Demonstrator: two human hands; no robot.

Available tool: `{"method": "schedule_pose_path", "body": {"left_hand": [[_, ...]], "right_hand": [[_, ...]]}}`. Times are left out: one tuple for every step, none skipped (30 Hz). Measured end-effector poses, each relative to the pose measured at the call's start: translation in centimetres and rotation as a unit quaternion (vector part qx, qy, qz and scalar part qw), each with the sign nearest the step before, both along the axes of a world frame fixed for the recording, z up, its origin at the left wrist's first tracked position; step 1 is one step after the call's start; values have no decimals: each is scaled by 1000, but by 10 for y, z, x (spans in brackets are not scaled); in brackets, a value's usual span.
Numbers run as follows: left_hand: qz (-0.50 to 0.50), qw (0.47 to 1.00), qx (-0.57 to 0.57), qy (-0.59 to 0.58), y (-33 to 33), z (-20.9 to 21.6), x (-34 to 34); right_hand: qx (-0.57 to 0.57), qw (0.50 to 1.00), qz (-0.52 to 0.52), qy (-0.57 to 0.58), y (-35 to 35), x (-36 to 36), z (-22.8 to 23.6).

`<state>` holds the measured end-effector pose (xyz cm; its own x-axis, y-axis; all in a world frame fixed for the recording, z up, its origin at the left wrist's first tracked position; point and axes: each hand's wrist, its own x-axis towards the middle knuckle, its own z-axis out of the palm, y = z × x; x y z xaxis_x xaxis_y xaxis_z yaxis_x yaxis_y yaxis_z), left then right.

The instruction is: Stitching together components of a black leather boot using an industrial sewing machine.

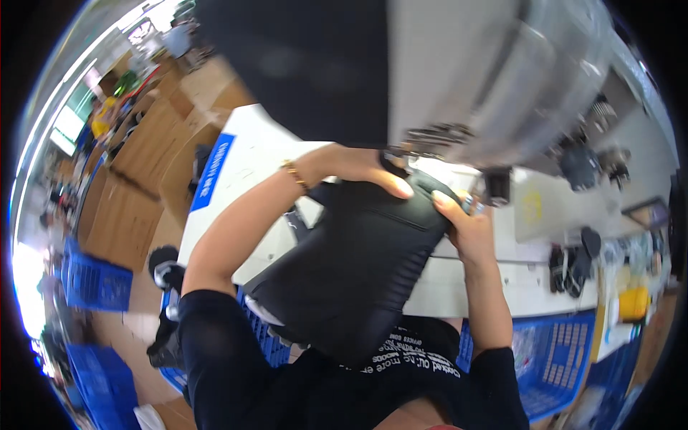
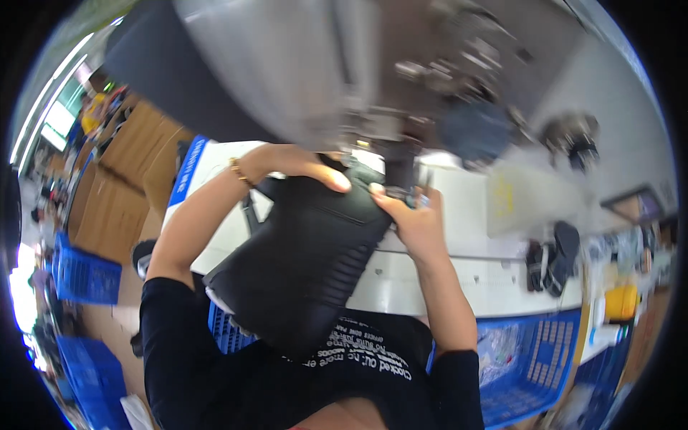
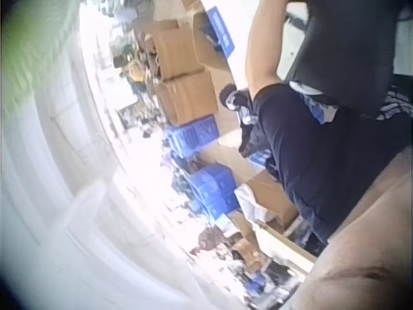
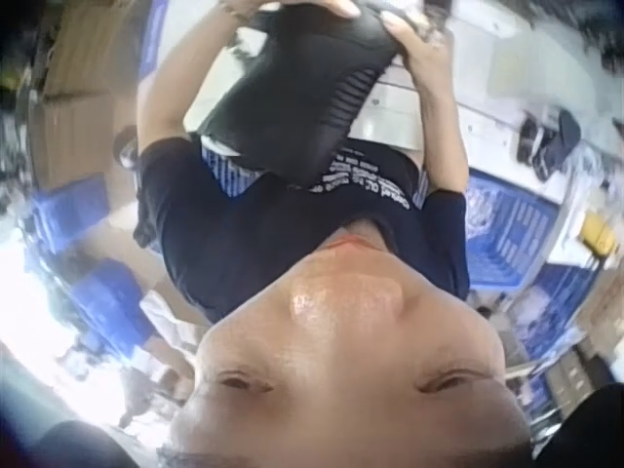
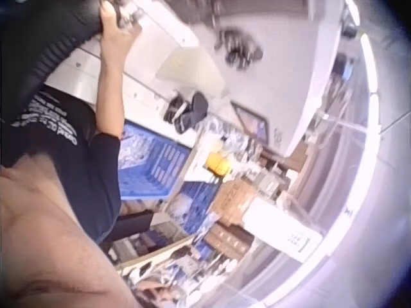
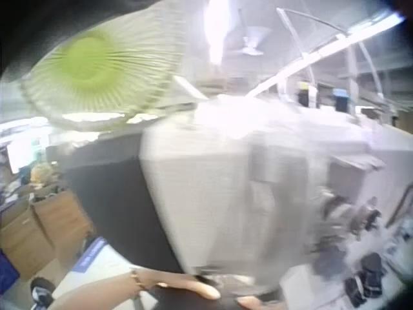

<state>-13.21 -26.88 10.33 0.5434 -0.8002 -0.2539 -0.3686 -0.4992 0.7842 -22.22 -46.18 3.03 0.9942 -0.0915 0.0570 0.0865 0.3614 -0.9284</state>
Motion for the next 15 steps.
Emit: {"method": "schedule_pose_path", "body": {"left_hand": [[20, 999, -20, -23, 1, -13, 0], [43, 997, -38, -48, 1, -21, 1], [56, 995, -61, -55, 0, -18, -5], [71, 992, -82, -64, 0, -12, -13], [91, 978, -119, -144, 3, -20, -14], [103, 957, -151, -224, 7, -29, -14], [111, 954, -147, -238, 7, -22, -22], [115, 950, -143, -252, 6, -15, -30], [147, 937, -100, -301, 3, -19, -33], [168, 921, -58, -346, -2, -23, -35], [195, 920, -36, -337, -3, -27, -43], [215, 921, -17, -325, -6, -29, -51], [189, 946, -4, -262, -7, -26, -56], [197, 945, -3, -260, -5, -29, -56], [193, 942, -7, -275, -5, -32, -54]], "right_hand": [[-13, 1000, 20, 18, -5, -3, 0], [-2, 999, 36, -18, -3, -6, 9], [5, 999, 45, -1, -8, -6, 5], [7, 999, 45, -11, -9, -7, 5], [-1, 999, 41, -34, -8, -5, 1], [7, 998, 49, -25, -5, -8, 8], [-7, 999, 48, -19, -12, -5, 1], [-9, 997, 68, -23, -19, -3, -3], [-13, 997, 74, -8, -21, -3, -3], [-28, 999, 15, -5, -13, -9, 5], [-63, 997, 31, 17, -13, -12, 17], [-99, 994, 38, 40, -15, -13, 23], [-100, 993, 50, 39, -14, -11, 22], [-121, 991, 43, 46, -14, -7, 20], [-141, 988, 33, 51, -15, -4, 20]]}}
